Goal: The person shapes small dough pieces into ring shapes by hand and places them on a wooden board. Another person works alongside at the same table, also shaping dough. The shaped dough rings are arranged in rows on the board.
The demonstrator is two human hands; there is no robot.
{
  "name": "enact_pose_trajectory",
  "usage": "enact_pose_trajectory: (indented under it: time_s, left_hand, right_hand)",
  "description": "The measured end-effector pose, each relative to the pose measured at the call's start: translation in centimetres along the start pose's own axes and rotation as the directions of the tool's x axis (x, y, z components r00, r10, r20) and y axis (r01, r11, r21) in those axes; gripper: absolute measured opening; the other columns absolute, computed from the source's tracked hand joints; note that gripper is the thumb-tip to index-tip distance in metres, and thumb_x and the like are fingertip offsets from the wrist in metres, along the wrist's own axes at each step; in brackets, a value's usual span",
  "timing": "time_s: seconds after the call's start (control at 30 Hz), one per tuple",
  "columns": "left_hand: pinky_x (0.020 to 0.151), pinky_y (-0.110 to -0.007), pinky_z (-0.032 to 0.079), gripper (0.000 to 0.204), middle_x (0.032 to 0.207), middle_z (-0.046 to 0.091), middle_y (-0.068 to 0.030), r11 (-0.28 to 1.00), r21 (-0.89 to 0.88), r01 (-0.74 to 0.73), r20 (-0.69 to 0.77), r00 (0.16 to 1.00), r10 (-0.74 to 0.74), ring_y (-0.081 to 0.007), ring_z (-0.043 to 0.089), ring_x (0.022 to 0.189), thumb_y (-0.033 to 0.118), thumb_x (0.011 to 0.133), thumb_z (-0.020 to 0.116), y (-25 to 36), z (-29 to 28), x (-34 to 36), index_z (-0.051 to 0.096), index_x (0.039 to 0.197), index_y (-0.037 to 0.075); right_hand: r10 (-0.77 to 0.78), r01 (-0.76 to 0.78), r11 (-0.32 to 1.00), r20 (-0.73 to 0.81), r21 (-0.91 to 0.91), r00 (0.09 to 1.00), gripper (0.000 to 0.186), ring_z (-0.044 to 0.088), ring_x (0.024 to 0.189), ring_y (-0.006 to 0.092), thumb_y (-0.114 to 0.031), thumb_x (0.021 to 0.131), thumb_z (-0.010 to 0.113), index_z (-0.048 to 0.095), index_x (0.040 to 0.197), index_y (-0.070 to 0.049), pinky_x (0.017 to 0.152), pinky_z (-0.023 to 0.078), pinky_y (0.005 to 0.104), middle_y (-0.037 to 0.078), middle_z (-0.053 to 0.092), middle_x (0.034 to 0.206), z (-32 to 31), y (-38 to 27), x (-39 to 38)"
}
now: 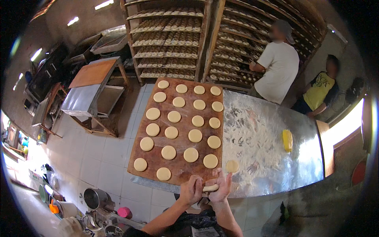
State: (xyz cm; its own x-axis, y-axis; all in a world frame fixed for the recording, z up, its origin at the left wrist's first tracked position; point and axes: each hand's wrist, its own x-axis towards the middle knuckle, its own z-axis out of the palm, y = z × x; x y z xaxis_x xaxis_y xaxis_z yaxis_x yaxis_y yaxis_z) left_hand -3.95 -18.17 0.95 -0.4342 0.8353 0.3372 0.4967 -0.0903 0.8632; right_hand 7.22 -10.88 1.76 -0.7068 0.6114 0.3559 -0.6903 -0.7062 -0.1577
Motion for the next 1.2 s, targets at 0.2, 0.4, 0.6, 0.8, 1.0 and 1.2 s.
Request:
enact_pose_trajectory:
  time_s: [0.2, 0.4, 0.6, 0.8, 1.0, 1.2]
  left_hand:
    - [0.057, -0.043, 0.052, 0.011, 0.078, 0.065, -0.0158, 0.999, 0.043, 0.013, 0.071, 0.997, -0.016, -0.0349, 0.067, 0.065, 0.015, 0.097, 0.051, -0.5, -1.2, 1.0, 0.054, 0.098, 0.005]
    - [0.057, -0.045, 0.053, 0.015, 0.073, 0.064, -0.0137, 0.994, 0.099, 0.043, 0.077, 0.996, -0.051, -0.0363, 0.067, 0.066, 0.021, 0.098, 0.051, -1.1, -2.5, 2.1, 0.053, 0.102, 0.007]
    - [0.065, -0.048, 0.051, 0.024, 0.081, 0.064, -0.0183, 0.94, -0.077, 0.331, 0.081, 0.942, -0.325, -0.0397, 0.066, 0.074, 0.029, 0.099, 0.05, -1.2, -3.6, 3.7, 0.052, 0.105, 0.006]
    - [0.08, -0.05, 0.041, 0.045, 0.1, 0.057, -0.0182, 0.686, 0.706, 0.178, -0.075, 0.981, -0.177, -0.0362, 0.057, 0.093, 0.031, 0.091, 0.061, -3.7, -4.8, 6.5, 0.048, 0.127, 0.007]
    - [0.087, -0.052, 0.039, 0.072, 0.116, 0.051, -0.0225, 0.659, 0.747, 0.087, 0.248, 0.883, -0.399, -0.0398, 0.051, 0.106, 0.014, 0.08, 0.069, -4.4, -6.8, 4.5, 0.035, 0.144, 0.008]
    - [0.094, -0.052, 0.039, 0.065, 0.121, 0.049, -0.0237, 0.781, 0.616, 0.104, 0.212, 0.933, -0.292, -0.042, 0.05, 0.112, 0.013, 0.081, 0.066, -4.2, -6.2, 6.0, 0.041, 0.141, 0.007]
  right_hand:
    - [-0.248, -0.3, 0.329, -0.389, -0.895, 0.887, 0.051, 0.056, 0.086, 0.0148, -0.048, 0.099, 0.04, 0.047, 0.123, -0.004, 0.074, 0.048, 0.0285, 0.01, 0.05, 0.115, -2.0, 1.5, 0.2]
    - [-0.046, -0.226, 0.299, -0.25, -0.927, 0.967, 0.055, 0.059, 0.094, 0.0176, -0.05, 0.098, 0.044, 0.045, 0.13, -0.005, 0.08, 0.05, 0.0321, 0.013, 0.058, 0.106, -3.5, 1.1, 1.1]
    - [-0.065, -0.498, 0.585, -0.649, -0.641, 0.758, 0.042, 0.049, 0.109, 0.0139, -0.037, 0.104, 0.043, 0.046, 0.133, -0.006, 0.087, 0.045, 0.0319, 0.007, 0.053, 0.117, -3.6, 2.8, 3.2]
    - [-0.436, -0.585, -0.47, -0.402, -0.661, 0.805, 0.057, 0.056, 0.105, 0.0348, -0.029, 0.094, 0.062, 0.037, 0.136, -0.001, 0.088, 0.046, 0.0456, 0.021, 0.055, 0.117, -3.5, 4.0, 5.0]
    - [-0.298, -0.546, -0.621, -0.475, -0.563, 0.828, 0.071, 0.056, 0.103, 0.0416, -0.022, 0.082, 0.069, 0.033, 0.139, -0.002, 0.092, 0.046, 0.0488, 0.027, 0.054, 0.12, -3.1, 4.8, 4.6]
    - [-0.346, -0.637, -0.539, -0.544, -0.552, 0.764, 0.063, 0.052, 0.112, 0.0442, -0.026, 0.084, 0.069, 0.04, 0.136, -0.004, 0.096, 0.042, 0.052, 0.026, 0.055, 0.12, -2.9, 2.2, 4.3]
